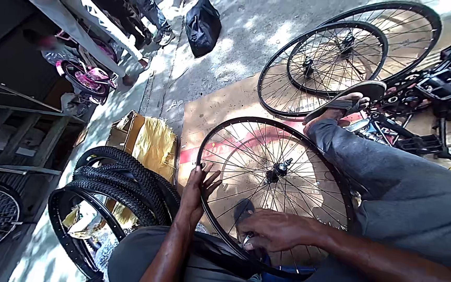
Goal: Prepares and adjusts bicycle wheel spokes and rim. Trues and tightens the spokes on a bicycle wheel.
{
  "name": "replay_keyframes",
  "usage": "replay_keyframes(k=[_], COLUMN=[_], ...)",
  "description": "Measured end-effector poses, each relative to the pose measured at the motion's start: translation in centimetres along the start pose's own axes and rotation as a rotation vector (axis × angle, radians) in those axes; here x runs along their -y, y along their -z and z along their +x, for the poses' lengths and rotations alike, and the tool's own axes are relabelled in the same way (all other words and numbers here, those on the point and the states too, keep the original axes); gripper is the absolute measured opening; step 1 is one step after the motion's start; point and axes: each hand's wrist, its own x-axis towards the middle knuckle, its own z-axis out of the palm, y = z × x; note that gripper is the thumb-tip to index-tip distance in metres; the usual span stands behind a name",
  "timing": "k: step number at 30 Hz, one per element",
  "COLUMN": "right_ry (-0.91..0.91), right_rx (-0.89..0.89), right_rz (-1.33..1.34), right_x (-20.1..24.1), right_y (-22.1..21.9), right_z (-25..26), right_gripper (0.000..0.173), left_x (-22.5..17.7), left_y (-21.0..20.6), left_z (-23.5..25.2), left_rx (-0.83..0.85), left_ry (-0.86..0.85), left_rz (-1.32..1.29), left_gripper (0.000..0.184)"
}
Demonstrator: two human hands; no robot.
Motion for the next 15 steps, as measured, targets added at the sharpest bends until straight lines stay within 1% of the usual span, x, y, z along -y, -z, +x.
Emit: replay_keyframes(k=[3,5,6,8,10,11,13,15], right_ry=[0.000,-0.044,-0.083,-0.150,-0.175,-0.153,-0.063,-0.050], right_rx=[-0.023,-0.135,-0.209,-0.341,-0.339,-0.315,-0.305,-0.361], right_rz=[0.048,0.076,0.050,-0.109,-0.181,-0.146,0.030,0.187], right_x=[0.0,0.1,0.2,-0.3,-0.6,-0.5,-0.2,0.1], right_y=[1.4,3.1,3.8,3.9,2.7,2.0,0.6,-0.6], right_z=[-0.8,-1.9,-2.4,-2.4,-1.7,-1.2,0.1,1.2], right_gripper=[0.025,0.022,0.019,0.014,0.013,0.015,0.018,0.020], left_x=[0.2,0.7,1.0,1.6,1.9,1.9,2.0,2.0], left_y=[-0.5,-0.5,-0.3,0.0,0.4,0.6,0.8,0.7], left_z=[-0.9,-1.7,-2.0,-2.6,-2.6,-2.5,-2.2,-2.2], left_rx=[0.000,0.060,0.101,0.165,0.204,0.223,0.245,0.241], left_ry=[-0.014,-0.045,-0.055,-0.057,-0.041,-0.040,-0.042,-0.040], left_rz=[-0.043,-0.087,-0.117,-0.199,-0.249,-0.256,-0.268,-0.279], left_gripper=[0.043,0.044,0.044,0.043,0.040,0.040,0.038,0.036])
